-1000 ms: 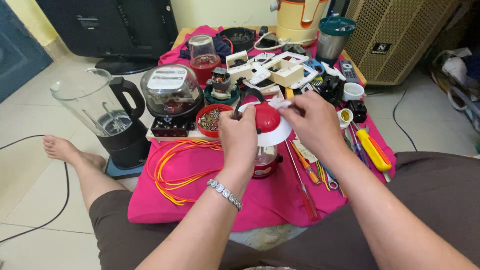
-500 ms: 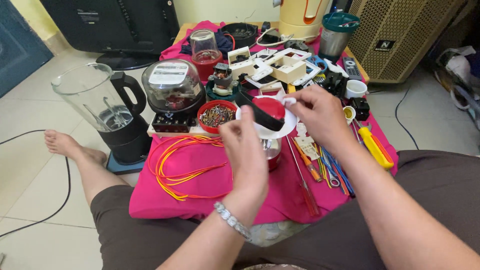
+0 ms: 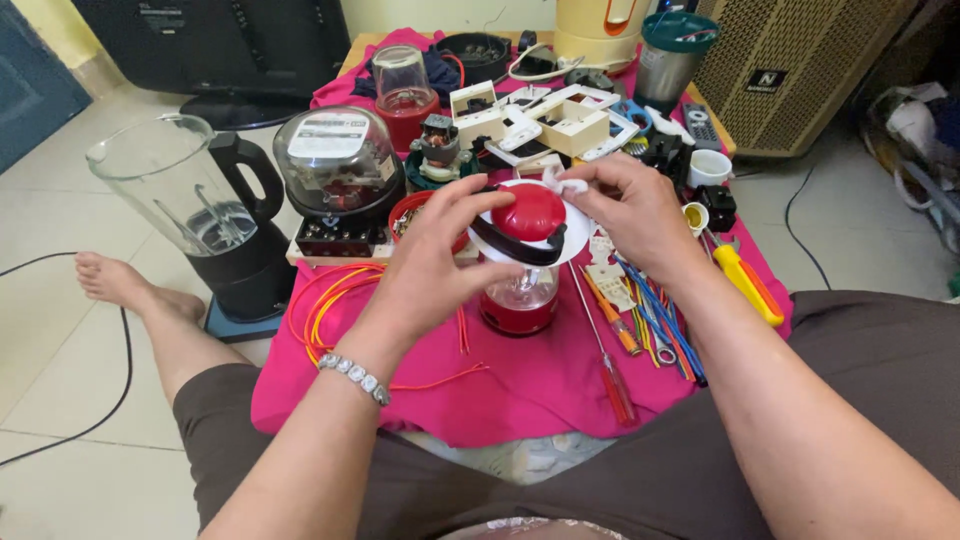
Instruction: Assembling a small red and white electronic device by fitting parts together and using a screwdriver to secure them.
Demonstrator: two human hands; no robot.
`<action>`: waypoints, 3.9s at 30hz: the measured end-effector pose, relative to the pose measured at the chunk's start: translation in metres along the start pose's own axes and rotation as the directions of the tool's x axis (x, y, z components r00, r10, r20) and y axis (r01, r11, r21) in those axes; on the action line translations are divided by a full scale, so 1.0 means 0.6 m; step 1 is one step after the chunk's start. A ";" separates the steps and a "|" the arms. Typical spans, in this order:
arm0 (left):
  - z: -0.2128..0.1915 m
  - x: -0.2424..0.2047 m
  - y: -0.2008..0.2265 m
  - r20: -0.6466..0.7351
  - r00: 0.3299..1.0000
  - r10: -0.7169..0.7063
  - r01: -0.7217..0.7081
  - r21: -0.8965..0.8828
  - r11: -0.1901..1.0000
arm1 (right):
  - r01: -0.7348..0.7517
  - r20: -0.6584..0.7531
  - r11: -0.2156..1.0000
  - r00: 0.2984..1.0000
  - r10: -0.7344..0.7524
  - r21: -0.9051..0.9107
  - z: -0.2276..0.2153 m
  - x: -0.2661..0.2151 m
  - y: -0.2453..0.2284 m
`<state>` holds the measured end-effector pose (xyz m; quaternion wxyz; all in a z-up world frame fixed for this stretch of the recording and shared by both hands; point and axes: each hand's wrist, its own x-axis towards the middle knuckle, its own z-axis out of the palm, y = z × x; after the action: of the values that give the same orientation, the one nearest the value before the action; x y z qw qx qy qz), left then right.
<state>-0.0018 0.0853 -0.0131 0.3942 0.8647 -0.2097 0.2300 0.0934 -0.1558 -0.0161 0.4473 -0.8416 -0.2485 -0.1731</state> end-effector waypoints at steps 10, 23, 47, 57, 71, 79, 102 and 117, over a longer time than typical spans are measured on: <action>0.011 0.067 0.053 0.009 0.987 0.161 -0.161 0.111 0.981 | -0.054 -0.010 0.997 0.999 0.053 -0.047 0.007 0.026 0.016; 0.039 0.144 0.029 -0.005 0.976 -0.217 0.210 0.271 0.939 | -0.102 -0.109 0.991 0.990 0.093 -0.082 -0.011 -0.037 0.022; 0.021 0.151 0.040 0.057 0.905 -0.421 0.399 0.222 0.889 | 0.116 -0.101 0.968 0.985 -0.141 -0.224 -0.005 0.001 0.016; 0.055 0.181 -0.034 0.079 0.823 -0.562 0.503 0.359 0.786 | 0.028 -0.065 0.961 0.997 -0.048 -0.275 -0.006 0.026 0.020; 0.051 0.182 -0.014 0.068 0.797 -0.600 0.535 0.382 0.754 | 0.021 -0.175 0.960 0.982 -0.073 -0.279 0.016 -0.123 -0.113; 0.020 0.151 0.028 0.093 0.756 -0.648 0.554 0.438 0.709 | -0.028 -0.155 0.956 0.988 -0.018 -0.291 -0.002 -0.051 -0.019; 0.073 0.097 0.024 -0.034 0.684 -0.728 0.661 -0.391 0.640 | -0.149 -0.037 0.959 0.989 0.144 -0.243 -0.012 0.000 -0.004; 0.069 0.094 0.018 -0.049 0.723 -0.690 0.645 -0.312 0.698 | -0.097 0.046 0.970 0.993 0.110 -0.223 0.011 0.074 0.050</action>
<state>0.0475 0.0363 0.0010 0.5817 0.7967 0.1222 0.1093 0.1475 -0.1528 -0.0171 0.3522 -0.9024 -0.1964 -0.1516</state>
